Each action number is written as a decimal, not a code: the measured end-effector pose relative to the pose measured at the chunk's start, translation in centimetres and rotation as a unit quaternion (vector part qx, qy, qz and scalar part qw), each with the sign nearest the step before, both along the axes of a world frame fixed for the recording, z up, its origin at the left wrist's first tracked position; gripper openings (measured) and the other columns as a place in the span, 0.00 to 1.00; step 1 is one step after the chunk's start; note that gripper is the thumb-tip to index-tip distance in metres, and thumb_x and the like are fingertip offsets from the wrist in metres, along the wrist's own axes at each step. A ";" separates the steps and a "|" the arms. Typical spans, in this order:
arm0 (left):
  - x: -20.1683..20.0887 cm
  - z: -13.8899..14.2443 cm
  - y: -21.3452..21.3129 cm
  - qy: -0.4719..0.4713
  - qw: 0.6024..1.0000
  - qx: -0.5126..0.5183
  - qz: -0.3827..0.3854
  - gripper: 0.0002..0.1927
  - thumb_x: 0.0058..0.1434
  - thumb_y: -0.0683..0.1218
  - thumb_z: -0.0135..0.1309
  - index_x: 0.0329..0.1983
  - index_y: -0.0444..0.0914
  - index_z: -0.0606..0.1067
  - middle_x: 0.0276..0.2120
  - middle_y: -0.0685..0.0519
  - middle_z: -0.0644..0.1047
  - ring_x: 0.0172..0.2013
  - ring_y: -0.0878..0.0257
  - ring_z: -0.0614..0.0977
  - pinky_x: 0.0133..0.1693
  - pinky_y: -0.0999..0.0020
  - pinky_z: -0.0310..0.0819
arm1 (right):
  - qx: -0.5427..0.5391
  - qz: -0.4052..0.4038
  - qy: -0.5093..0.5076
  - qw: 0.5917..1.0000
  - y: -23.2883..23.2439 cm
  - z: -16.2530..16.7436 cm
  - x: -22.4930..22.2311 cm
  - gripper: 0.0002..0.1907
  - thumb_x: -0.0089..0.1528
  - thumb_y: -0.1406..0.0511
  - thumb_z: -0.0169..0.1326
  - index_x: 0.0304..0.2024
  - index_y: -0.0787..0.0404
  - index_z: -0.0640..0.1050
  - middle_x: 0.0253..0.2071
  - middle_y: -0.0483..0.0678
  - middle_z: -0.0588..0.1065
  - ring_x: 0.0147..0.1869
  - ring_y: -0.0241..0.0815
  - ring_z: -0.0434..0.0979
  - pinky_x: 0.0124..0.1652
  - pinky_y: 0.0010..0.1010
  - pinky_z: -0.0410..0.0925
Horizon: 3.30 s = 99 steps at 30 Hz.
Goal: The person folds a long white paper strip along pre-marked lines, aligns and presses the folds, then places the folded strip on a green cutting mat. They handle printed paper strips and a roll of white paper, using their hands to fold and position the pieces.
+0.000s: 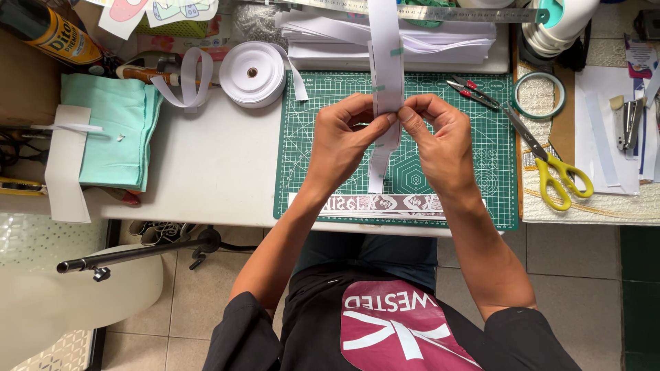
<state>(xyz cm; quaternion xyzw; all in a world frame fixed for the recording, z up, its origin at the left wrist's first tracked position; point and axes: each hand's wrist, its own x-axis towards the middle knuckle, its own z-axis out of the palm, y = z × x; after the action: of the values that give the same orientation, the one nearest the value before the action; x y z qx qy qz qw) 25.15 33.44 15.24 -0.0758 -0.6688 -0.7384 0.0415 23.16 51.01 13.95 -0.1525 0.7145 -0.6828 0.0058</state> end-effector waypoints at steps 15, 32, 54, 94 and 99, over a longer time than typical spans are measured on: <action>-1.3 -0.7 0.7 0.001 0.992 0.120 0.031 0.13 0.68 0.46 0.59 0.47 0.31 0.82 0.35 0.49 0.84 0.35 0.67 0.85 0.41 0.72 0.83 | 0.013 0.008 0.021 1.000 -0.4 -0.4 0.0 0.10 0.72 0.63 0.53 0.48 0.65 0.76 0.42 0.44 0.76 0.50 0.32 0.75 0.52 0.25 0.70; -0.4 4.0 1.7 0.089 0.995 -0.009 0.043 0.09 0.68 0.46 0.60 0.47 0.37 0.83 0.35 0.52 0.85 0.36 0.69 0.86 0.37 0.76 0.82 | -0.106 0.019 0.104 0.989 1.8 6.9 -2.7 0.12 0.73 0.64 0.59 0.54 0.67 0.78 0.49 0.47 0.80 0.54 0.33 0.79 0.60 0.25 0.70; -0.8 4.6 2.0 0.093 0.994 0.024 0.045 0.10 0.67 0.44 0.60 0.49 0.35 0.81 0.37 0.50 0.85 0.37 0.68 0.86 0.40 0.75 0.83 | -0.124 0.061 0.075 0.988 1.2 8.1 -2.3 0.11 0.71 0.67 0.58 0.54 0.66 0.78 0.48 0.46 0.80 0.51 0.30 0.79 0.56 0.23 0.71; -1.3 4.0 2.0 -0.005 0.958 0.284 -0.035 0.11 0.69 0.47 0.58 0.46 0.34 0.79 0.37 0.54 0.81 0.37 0.70 0.82 0.44 0.72 0.80 | -0.013 0.088 0.096 0.991 1.0 10.6 -1.3 0.11 0.72 0.68 0.59 0.55 0.65 0.79 0.49 0.46 0.80 0.56 0.33 0.79 0.59 0.27 0.72; -1.5 3.7 2.1 -0.033 0.952 0.302 -0.049 0.11 0.69 0.48 0.59 0.46 0.35 0.80 0.35 0.55 0.80 0.36 0.72 0.80 0.41 0.72 0.79 | -0.017 0.080 0.070 0.994 1.0 10.2 -1.4 0.11 0.71 0.67 0.59 0.54 0.65 0.79 0.49 0.46 0.80 0.55 0.32 0.79 0.57 0.26 0.72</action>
<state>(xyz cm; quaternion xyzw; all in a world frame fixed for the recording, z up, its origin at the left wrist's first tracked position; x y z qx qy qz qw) 23.70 35.54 18.92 -0.0682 -0.4113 -0.9090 0.0045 21.74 51.98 24.13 -0.2569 0.6868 -0.6799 0.0078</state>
